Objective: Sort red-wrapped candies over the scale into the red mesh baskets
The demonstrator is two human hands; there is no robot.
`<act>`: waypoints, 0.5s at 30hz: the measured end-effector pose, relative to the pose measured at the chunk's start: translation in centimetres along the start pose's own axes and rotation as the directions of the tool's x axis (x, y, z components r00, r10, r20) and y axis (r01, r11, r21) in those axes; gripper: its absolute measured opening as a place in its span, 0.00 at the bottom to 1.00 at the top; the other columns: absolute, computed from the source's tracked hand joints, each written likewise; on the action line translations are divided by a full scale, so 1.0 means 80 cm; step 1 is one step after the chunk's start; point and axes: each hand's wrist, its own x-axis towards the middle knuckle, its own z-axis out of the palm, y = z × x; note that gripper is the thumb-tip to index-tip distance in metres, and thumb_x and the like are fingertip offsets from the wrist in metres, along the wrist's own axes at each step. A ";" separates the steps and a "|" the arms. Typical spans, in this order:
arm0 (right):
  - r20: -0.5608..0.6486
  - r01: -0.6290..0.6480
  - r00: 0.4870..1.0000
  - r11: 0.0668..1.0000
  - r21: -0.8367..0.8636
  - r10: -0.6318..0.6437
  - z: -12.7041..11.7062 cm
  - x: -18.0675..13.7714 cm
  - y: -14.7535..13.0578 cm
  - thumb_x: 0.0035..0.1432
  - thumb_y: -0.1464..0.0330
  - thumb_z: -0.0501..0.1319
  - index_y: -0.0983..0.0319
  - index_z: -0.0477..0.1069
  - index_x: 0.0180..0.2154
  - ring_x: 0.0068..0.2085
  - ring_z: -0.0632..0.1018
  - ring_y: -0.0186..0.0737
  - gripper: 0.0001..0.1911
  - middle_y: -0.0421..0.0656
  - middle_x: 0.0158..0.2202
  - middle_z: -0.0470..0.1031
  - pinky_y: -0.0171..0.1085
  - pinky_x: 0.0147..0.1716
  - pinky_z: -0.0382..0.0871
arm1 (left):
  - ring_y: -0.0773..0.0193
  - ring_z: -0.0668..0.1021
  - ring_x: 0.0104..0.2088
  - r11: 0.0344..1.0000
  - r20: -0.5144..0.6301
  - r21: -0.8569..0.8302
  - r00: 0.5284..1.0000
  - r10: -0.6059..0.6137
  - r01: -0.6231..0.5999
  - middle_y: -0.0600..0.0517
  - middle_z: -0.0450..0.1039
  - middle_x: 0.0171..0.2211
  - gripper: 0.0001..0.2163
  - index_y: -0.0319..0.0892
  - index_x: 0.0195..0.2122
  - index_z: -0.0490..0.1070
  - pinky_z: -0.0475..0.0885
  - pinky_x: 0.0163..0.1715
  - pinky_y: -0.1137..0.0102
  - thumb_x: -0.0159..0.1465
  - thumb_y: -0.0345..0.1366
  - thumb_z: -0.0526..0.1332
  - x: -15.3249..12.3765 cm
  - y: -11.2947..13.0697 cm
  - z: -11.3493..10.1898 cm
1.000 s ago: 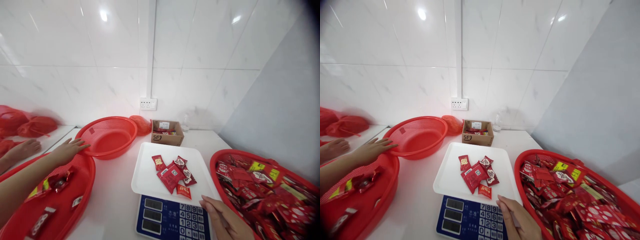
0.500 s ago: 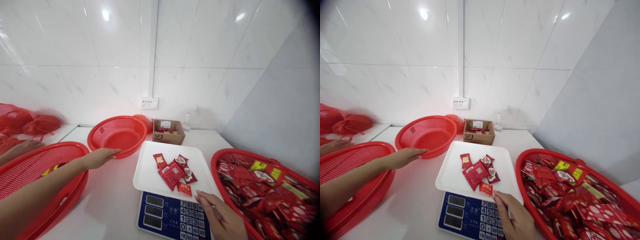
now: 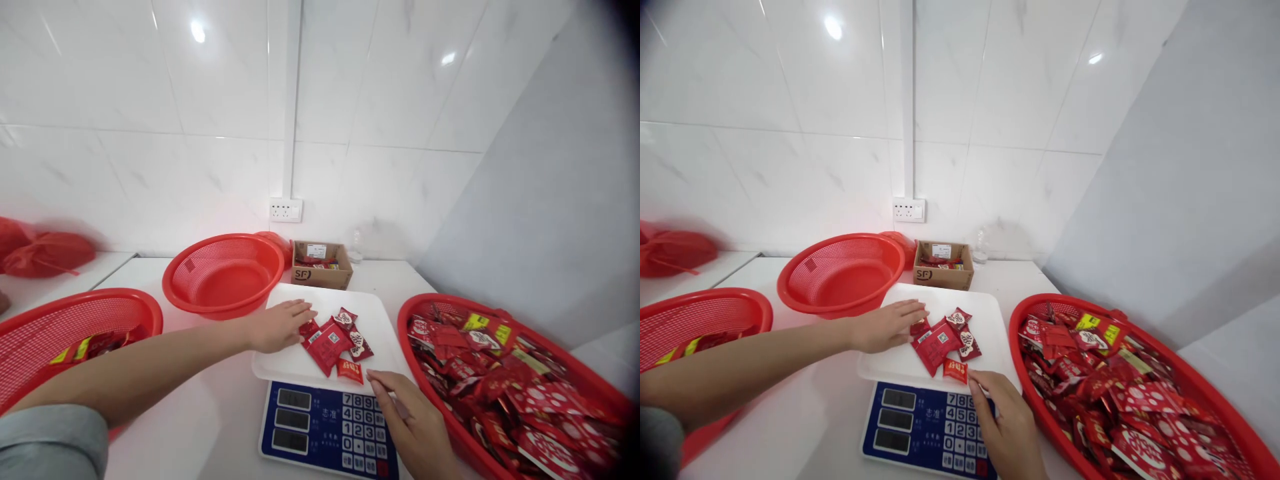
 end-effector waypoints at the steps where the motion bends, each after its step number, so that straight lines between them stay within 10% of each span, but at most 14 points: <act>1: 0.004 -0.001 1.000 1.000 -0.004 0.001 -0.001 0.000 0.000 0.62 0.60 0.54 0.60 0.76 0.36 0.35 0.81 0.42 0.15 0.47 0.34 0.80 0.36 0.35 0.78 | 0.53 0.59 0.63 1.000 0.003 0.004 1.000 0.012 -0.012 0.41 0.55 0.64 0.24 0.40 0.62 0.54 0.58 0.60 0.61 0.65 0.38 0.54 0.007 0.002 0.004; 7: 0.014 0.009 1.000 0.999 -0.033 -0.009 -0.011 -0.009 0.010 0.62 0.62 0.54 0.60 0.76 0.37 0.36 0.81 0.42 0.14 0.47 0.34 0.80 0.36 0.36 0.77 | 0.56 0.66 0.59 0.997 -0.016 0.071 1.000 -0.014 0.015 0.42 0.62 0.60 0.21 0.41 0.60 0.58 0.64 0.55 0.62 0.65 0.27 0.47 0.021 -0.002 0.019; 15: -0.132 -0.046 0.991 0.991 -0.122 0.030 -0.034 -0.010 0.025 0.61 0.61 0.55 0.59 0.76 0.35 0.36 0.81 0.42 0.14 0.46 0.34 0.81 0.37 0.36 0.77 | 0.50 0.71 0.55 0.941 -0.231 0.150 0.936 -0.267 0.305 0.41 0.64 0.58 0.23 0.40 0.59 0.58 0.69 0.47 0.57 0.62 0.25 0.45 -0.013 -0.032 -0.032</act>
